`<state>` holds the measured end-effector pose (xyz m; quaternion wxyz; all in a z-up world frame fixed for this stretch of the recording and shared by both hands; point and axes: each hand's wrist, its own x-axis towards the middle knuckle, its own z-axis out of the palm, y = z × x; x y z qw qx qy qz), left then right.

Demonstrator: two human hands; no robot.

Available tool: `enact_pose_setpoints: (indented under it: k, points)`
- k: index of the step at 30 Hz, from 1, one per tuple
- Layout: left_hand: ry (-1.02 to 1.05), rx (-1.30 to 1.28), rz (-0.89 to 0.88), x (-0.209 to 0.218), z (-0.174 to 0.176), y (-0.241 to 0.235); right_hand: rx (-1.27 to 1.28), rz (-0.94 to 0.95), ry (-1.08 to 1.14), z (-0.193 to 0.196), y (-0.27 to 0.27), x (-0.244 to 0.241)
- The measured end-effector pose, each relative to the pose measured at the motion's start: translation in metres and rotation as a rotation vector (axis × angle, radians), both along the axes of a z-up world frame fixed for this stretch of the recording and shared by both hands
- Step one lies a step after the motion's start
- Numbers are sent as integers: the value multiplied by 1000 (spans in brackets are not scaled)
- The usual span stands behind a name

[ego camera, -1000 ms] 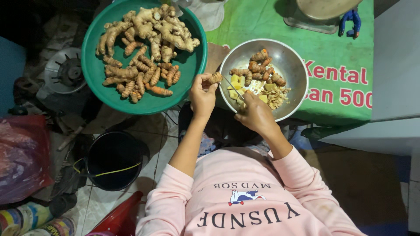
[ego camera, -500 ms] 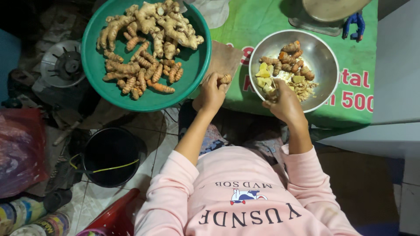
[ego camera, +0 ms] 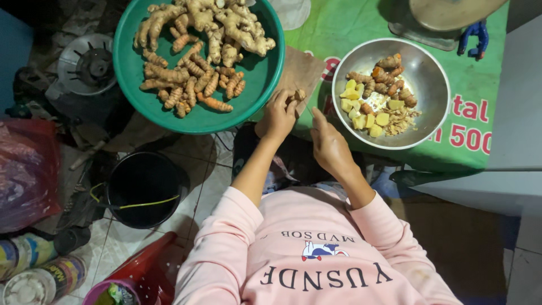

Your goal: The person peels turmeric roots with a knife and chops them into smaller pieces on a wooden cutting board. Peeled and chopped pieces are placed into a metal bowl while unpeeled roots remain in a green tray.

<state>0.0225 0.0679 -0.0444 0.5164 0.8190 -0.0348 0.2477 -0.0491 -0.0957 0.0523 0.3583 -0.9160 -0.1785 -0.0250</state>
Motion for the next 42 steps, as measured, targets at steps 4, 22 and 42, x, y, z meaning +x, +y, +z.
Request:
enact_pose_setpoints:
  k: [4, 22, 42]
  points:
    - [-37, 8, -25, -2, 3, 1, 3, 24, 13, -12, 1, -4]
    - [-25, 37, -13, 0, -4, -1, -128, 15, -34, -8, 3, -10]
    - [44, 73, -21, 2, 3, 2, -132, 68, 51, -11, 5, 7]
